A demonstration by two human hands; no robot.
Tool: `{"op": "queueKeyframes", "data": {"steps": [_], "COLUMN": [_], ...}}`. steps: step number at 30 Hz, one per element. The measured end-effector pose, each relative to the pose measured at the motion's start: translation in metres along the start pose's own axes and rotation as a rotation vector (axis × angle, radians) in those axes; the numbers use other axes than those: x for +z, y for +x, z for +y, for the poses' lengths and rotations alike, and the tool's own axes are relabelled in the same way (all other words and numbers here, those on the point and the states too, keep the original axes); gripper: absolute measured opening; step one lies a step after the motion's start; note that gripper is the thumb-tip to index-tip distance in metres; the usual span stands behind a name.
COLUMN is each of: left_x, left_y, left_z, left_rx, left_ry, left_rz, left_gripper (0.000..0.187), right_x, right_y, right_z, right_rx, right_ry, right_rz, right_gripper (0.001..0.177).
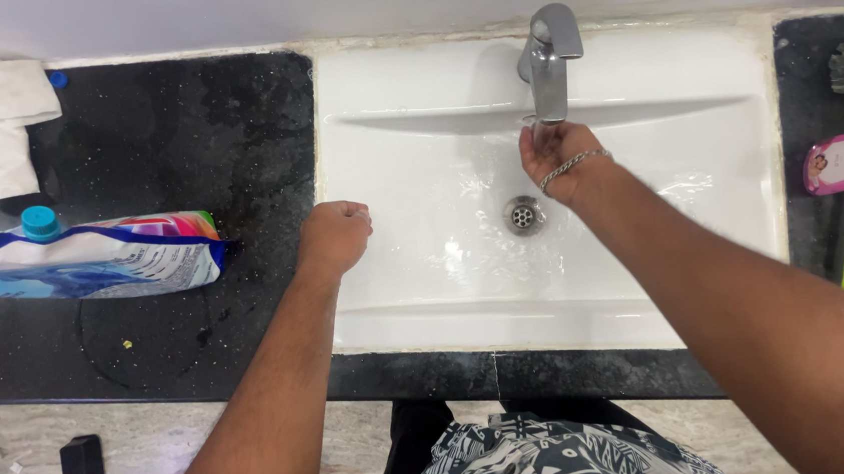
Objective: The person cleans a bathroom sink by rinsing the basin with water from the faucet and scrubbing the faucet and basin surfaces with a long-handled brush.
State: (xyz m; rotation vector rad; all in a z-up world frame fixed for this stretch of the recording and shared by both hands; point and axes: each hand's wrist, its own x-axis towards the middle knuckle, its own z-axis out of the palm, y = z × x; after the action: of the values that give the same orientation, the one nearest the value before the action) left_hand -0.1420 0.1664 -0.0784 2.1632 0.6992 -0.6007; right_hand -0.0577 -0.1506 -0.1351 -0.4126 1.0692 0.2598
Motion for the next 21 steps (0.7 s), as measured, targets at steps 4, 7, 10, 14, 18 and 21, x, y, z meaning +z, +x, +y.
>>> {"op": "queueKeyframes", "data": {"steps": [4,7,10,14,18,21], "left_x": [0.000,0.000,0.002,0.004,0.005,0.008], "left_y": [-0.005,-0.003,-0.002,-0.001,-0.001,-0.001], "left_z": [0.005,0.006,0.003,0.003,0.005,0.000], "left_rx": [0.012,0.060,0.069,0.054,0.047,0.053], "left_ry": [0.025,0.022,-0.003,-0.006,0.000,0.011], "left_rz": [0.020,0.047,0.049,0.051,0.053,0.047], "left_gripper": [0.029,0.031,0.030,0.029,0.029,0.029], "right_x": [-0.005,-0.001,0.019,0.047,0.038,0.016], "right_y": [0.028,0.043,0.020,-0.035,-0.032,-0.019], "right_z": [0.001,0.020,0.047,0.075,0.071,0.045], "right_rx": [0.027,-0.037,0.004,0.086,0.048,-0.090], "right_ry": [-0.072,-0.099,-0.239,-0.682,-0.548,-0.284], "right_rz": [-0.057,-0.106,-0.169,-0.344,-0.337,0.088], "right_gripper": [0.024,0.025,0.020,0.023,0.025,0.037]}}
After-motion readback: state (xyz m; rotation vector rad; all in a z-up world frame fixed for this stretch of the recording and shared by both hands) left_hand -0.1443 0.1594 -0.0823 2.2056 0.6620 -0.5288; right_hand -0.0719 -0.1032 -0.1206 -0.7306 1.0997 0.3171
